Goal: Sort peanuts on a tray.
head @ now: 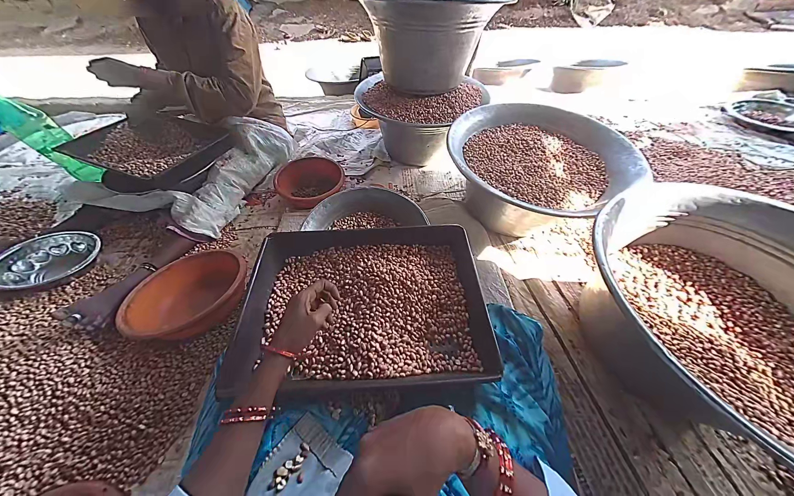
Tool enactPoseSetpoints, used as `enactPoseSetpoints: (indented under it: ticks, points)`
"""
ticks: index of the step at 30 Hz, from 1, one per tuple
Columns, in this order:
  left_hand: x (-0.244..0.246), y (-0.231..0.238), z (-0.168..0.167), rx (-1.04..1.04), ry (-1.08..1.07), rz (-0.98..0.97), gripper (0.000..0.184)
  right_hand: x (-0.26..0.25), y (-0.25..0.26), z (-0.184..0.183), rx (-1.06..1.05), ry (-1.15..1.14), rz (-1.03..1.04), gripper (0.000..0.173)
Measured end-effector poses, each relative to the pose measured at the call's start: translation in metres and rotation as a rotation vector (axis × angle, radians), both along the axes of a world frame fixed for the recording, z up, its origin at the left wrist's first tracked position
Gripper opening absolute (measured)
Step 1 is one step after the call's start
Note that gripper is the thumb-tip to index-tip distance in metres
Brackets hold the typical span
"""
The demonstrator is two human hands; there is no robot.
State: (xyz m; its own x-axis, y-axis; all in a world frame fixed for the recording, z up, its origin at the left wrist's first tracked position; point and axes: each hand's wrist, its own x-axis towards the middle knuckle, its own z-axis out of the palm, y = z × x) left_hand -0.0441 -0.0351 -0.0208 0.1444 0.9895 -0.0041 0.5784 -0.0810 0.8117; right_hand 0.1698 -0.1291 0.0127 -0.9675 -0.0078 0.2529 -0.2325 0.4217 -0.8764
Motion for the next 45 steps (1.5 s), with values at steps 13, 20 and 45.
enactPoseSetpoints:
  ticks: [13, 20, 45]
  points:
    - [0.023, -0.016, 0.003, -0.021, 0.022, -0.193, 0.016, 0.047, 0.074, -0.040, 0.242, -0.689, -1.180, 0.025]
    - [0.006, -0.015, 0.003, 0.039, 0.391, -0.010, 0.018, 0.032, 0.076, -0.039, 0.302, -0.774, -1.141, 0.023]
    - [0.000, -0.019, 0.017, -0.556, 0.774, -0.139, 0.060, 0.067, 0.073, -0.024, 0.178, -1.171, -1.062, 0.042]
